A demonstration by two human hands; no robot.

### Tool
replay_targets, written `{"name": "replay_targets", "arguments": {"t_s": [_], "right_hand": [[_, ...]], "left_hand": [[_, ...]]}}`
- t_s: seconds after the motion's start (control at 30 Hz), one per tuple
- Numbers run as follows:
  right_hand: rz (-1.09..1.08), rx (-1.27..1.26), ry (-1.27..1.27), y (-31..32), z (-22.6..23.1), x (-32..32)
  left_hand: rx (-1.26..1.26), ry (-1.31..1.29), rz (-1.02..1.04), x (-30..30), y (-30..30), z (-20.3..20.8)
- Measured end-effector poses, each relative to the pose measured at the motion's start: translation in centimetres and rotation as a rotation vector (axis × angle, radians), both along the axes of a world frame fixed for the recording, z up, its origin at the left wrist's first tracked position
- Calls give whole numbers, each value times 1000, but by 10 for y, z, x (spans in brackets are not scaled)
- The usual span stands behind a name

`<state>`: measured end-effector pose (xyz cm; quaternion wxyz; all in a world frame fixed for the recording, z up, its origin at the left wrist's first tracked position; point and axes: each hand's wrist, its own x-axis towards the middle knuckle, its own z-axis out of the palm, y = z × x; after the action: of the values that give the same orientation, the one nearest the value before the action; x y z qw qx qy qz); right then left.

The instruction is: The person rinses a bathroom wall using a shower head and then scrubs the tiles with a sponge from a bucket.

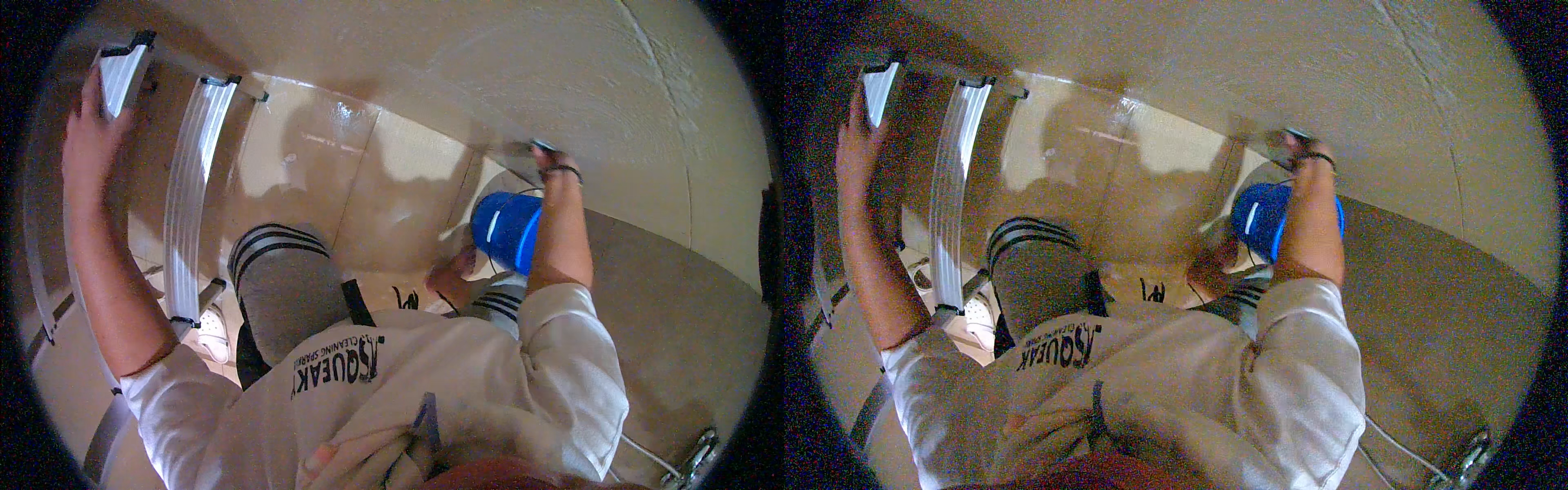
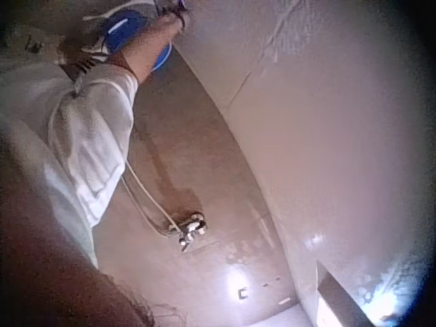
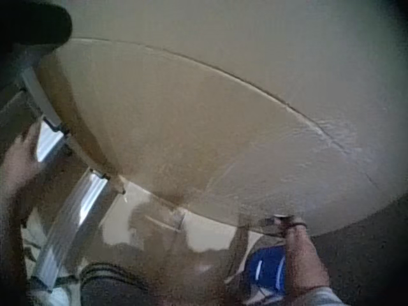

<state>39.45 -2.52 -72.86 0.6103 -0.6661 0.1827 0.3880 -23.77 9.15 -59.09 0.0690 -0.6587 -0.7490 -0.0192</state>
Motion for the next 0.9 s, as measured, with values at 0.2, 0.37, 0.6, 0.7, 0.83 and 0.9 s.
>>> {"name": "replay_targets", "arguments": {"t_s": [0.2, 0.37, 0.6, 0.7, 0.83, 0.9], "right_hand": [[317, -18, -43, 36, -19, -64], [252, 246, 502, 106, -34, -201], [191, -41, -6, -26, -84, 57], [210, -167, -184, -22, -47, 28], [86, 27, 204, 54, -70, -119], [240, 215, 498, 84, -100, -165]], "left_hand": [[95, 1, -66, -13, 4, -11], [-14, 49, 35, 9, 1, 5], [72, 13, -17, 9, -3, 4], [125, 35, -7, 4, -9, 1], [68, 13, 0, 8, -6, 4], [130, 18, -95, 2, 0, 1]]}}
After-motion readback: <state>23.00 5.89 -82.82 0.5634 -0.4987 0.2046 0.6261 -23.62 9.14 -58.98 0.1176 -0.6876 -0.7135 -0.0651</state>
